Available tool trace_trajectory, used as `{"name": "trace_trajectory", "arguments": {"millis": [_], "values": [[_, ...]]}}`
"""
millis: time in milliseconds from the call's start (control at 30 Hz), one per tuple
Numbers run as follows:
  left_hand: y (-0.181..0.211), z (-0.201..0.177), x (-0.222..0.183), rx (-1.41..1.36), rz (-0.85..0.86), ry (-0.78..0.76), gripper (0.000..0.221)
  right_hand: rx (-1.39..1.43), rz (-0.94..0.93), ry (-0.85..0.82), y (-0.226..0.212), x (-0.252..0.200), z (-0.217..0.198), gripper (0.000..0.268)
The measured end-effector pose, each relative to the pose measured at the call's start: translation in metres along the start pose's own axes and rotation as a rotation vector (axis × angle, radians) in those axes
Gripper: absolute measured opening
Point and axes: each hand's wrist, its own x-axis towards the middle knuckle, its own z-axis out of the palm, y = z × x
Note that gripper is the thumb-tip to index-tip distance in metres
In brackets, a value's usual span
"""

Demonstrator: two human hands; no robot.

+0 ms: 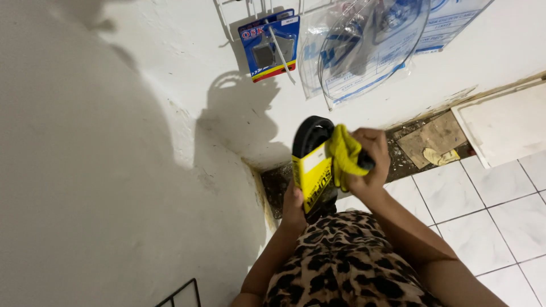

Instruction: Cleaning motorcycle scooter belts using a yellow cloth.

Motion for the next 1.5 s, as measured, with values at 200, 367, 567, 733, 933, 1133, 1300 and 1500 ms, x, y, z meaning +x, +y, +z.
{"name": "trace_trajectory", "arguments": {"millis": [200, 367, 567, 733, 933, 1133, 1300, 1500], "values": [[-0.013, -0.002, -0.006, 0.159, -0.118, 0.113, 0.078, 0.046, -0.055, 0.021, 0.007, 0.021, -0.002, 0.030], [-0.002, -0.003, -0.014, 0.185, -0.239, 0.131, 0.075, 0.027, -0.164, -0.069, -0.016, 0.035, 0.004, 0.043], [-0.051, -0.062, -0.038, 0.147, -0.250, 0.231, 0.072, 0.125, -0.288, -0.215, -0.013, -0.011, 0.028, 0.051], [-0.050, -0.048, -0.036, 0.046, -0.281, 0.239, 0.081, 0.016, -0.150, -0.123, -0.026, 0.051, 0.011, 0.049], [-0.039, -0.059, -0.034, -0.201, -0.076, 0.203, 0.075, -0.014, 0.026, -0.040, -0.019, 0.024, 0.018, 0.029], [-0.025, -0.042, -0.029, 0.033, -0.102, 0.162, 0.069, -0.051, -0.022, -0.021, -0.005, 0.021, 0.006, 0.026], [-0.002, -0.014, -0.015, 0.105, -0.131, 0.026, 0.066, -0.107, -0.125, -0.045, -0.039, 0.070, 0.006, 0.045], [0.009, -0.018, -0.009, 0.172, -0.075, 0.007, 0.059, 0.065, -0.259, -0.145, -0.015, -0.006, 0.019, 0.058]]}}
